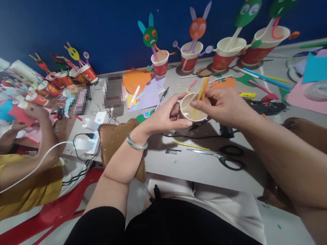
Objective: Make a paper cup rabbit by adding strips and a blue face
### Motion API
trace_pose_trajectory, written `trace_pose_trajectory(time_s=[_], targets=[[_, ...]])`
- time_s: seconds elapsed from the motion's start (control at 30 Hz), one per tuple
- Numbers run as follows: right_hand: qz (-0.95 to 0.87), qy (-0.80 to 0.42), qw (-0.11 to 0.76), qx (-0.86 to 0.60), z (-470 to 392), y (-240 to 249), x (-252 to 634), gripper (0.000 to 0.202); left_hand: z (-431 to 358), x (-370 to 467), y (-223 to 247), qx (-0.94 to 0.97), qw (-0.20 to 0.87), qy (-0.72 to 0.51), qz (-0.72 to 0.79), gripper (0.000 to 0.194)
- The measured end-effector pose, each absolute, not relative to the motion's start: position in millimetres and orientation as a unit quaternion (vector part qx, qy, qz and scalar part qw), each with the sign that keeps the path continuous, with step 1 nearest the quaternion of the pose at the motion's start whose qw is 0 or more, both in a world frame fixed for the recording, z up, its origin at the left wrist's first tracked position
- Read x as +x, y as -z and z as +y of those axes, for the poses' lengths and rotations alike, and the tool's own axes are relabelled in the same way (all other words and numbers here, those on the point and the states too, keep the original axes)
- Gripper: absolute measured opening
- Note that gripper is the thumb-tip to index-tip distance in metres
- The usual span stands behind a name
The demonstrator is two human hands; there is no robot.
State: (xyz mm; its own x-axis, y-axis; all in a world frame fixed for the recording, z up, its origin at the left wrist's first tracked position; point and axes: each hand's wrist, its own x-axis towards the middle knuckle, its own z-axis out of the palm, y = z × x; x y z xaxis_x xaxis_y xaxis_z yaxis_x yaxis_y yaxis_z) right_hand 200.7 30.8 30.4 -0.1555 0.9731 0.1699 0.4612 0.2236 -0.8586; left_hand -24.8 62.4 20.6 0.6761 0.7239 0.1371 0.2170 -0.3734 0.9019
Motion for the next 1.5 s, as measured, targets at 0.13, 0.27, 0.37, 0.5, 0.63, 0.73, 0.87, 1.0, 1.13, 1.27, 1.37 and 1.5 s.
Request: trace_pose_trajectory(time_s=[0.13, 0.27, 0.37, 0.5, 0.63, 0.73, 0.87, 1.0, 1.13, 1.27, 1.37, 1.5], targets=[[-0.691, -0.317, 0.404, -0.509, 32, -25, 199, 0.028, 64, -21, -12, 0.743, 0.540, -0.291, 0.268, 0.099], [-0.699, -0.326, 0.412, -0.486, 32, -23, 199, 0.037, 65, -17, -9, 0.737, 0.514, -0.318, 0.302, 0.095], [-0.693, -0.317, 0.413, -0.498, 32, -25, 201, 0.033, 63, -17, -13, 0.727, 0.534, -0.305, 0.306, 0.093], [-0.679, -0.301, 0.455, -0.491, 32, -32, 200, 0.026, 60, -16, -20, 0.721, 0.553, -0.292, 0.298, 0.083], [-0.657, -0.327, 0.486, -0.475, 30, -37, 198, 0.031, 58, -16, -24, 0.718, 0.557, -0.282, 0.308, 0.076], [-0.619, -0.382, 0.501, -0.469, 28, -41, 196, 0.035, 57, -17, -24, 0.713, 0.564, -0.270, 0.317, 0.077], [-0.566, -0.435, 0.515, -0.474, 26, -43, 192, 0.039, 55, -15, -24, 0.724, 0.559, -0.247, 0.319, 0.073], [-0.558, -0.436, 0.514, -0.484, 23, -43, 188, 0.040, 50, -10, -25, 0.714, 0.577, -0.241, 0.315, 0.073], [-0.538, -0.439, 0.528, -0.489, 23, -40, 185, 0.041, 46, -6, -25, 0.725, 0.564, -0.233, 0.319, 0.075], [-0.518, -0.458, 0.549, -0.470, 26, -34, 183, 0.044, 45, -7, -25, 0.737, 0.546, -0.228, 0.326, 0.078], [-0.520, -0.459, 0.541, -0.475, 27, -32, 183, 0.043, 46, -9, -27, 0.759, 0.505, -0.214, 0.350, 0.076], [-0.519, -0.455, 0.540, -0.482, 27, -33, 183, 0.037, 47, -12, -29, 0.779, 0.463, -0.201, 0.372, 0.069]])
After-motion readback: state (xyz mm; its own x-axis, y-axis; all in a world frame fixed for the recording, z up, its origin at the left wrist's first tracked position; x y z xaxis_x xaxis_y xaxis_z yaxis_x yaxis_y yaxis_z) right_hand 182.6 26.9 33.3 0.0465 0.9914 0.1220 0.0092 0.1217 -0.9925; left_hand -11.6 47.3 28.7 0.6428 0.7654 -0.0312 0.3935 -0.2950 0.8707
